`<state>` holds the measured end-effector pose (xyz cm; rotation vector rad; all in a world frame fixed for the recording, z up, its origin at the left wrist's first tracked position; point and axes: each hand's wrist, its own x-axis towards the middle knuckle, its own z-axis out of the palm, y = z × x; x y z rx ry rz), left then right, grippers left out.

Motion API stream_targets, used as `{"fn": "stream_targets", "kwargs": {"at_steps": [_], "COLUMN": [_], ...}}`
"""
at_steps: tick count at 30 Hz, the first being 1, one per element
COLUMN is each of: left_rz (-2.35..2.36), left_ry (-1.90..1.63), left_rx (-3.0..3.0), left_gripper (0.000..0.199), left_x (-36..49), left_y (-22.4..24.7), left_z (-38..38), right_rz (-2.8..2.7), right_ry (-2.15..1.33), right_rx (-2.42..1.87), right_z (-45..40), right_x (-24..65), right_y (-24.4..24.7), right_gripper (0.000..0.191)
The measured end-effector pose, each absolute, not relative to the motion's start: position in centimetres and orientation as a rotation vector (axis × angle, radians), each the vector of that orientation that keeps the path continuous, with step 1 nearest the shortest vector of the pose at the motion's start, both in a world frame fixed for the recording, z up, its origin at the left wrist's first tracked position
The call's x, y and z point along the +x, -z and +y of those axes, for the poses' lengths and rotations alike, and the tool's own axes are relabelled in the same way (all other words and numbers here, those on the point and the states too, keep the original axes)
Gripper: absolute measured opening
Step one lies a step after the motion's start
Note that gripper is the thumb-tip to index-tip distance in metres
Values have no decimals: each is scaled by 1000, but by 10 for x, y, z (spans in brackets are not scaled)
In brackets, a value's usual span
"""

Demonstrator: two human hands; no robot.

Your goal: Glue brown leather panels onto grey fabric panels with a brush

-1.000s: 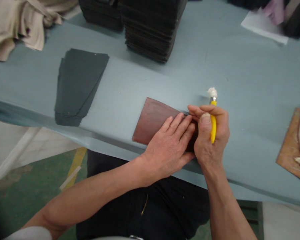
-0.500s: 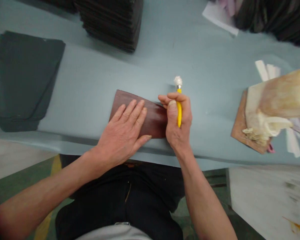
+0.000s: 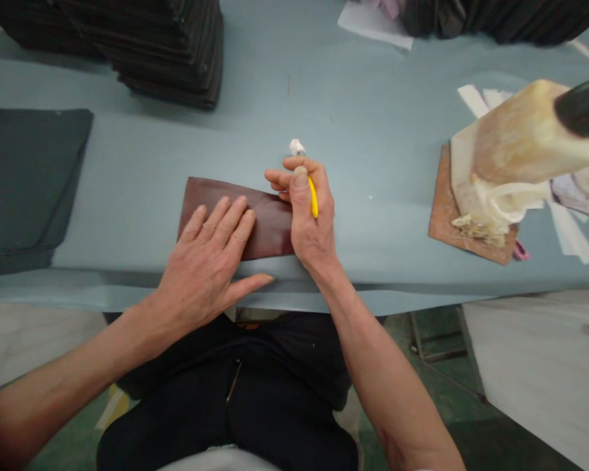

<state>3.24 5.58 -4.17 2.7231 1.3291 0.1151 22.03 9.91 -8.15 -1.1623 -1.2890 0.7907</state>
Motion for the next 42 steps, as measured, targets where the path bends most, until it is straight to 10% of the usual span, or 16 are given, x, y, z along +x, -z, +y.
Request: {"fn": "stream_targets", "kwargs": {"at_steps": [42], "left_rz": [1763], "left_ry": [-32], "left_rx": [2581], "left_gripper": [94], "left_x": [-87], "left_y": [38], "left_z": [34], "right_rz": [-1329], "right_ry": [-738], "right_rx": [-1119], "right_z": [93], "right_x": [216], "right_y": [76], "right_gripper": [45]}}
